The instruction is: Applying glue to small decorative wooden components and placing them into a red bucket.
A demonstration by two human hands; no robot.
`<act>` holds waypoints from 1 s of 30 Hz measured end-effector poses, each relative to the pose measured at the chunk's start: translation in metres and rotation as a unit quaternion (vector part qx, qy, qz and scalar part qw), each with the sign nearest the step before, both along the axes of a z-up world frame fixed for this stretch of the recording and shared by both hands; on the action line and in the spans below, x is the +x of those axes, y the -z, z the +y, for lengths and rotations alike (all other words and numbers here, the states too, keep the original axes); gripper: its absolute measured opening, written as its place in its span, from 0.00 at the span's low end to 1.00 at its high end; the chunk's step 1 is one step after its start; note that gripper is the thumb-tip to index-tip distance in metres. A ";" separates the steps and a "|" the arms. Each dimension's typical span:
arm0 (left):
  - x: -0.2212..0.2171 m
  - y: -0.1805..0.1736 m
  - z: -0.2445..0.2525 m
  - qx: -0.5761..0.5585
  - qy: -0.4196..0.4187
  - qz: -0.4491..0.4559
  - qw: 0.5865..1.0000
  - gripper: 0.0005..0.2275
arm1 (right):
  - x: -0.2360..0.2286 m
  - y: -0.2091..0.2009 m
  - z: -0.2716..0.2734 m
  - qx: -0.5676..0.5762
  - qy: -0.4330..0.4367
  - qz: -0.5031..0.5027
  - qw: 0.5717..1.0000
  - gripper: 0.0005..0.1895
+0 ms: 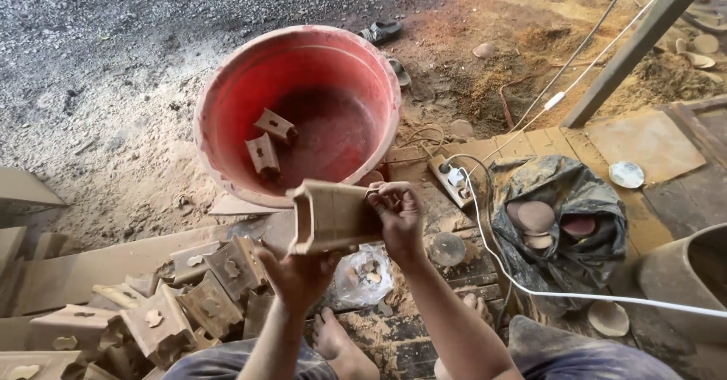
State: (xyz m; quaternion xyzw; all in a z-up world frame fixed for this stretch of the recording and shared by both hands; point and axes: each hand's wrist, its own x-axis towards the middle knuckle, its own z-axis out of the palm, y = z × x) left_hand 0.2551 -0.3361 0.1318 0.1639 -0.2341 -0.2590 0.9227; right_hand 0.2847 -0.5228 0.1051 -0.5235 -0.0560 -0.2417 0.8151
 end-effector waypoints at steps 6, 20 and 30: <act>0.016 0.055 -0.031 0.272 -0.367 0.049 0.888 0.46 | -0.004 0.010 0.020 -0.001 0.043 0.058 0.997 0.05; -0.002 -0.041 -0.031 0.445 -0.351 0.023 0.824 0.44 | -0.012 -0.038 -0.033 -0.257 -0.105 -0.043 0.960 0.13; 0.007 0.003 -0.011 0.419 -0.236 0.015 0.877 0.49 | -0.017 -0.031 -0.024 -0.406 -0.068 -0.124 0.903 0.12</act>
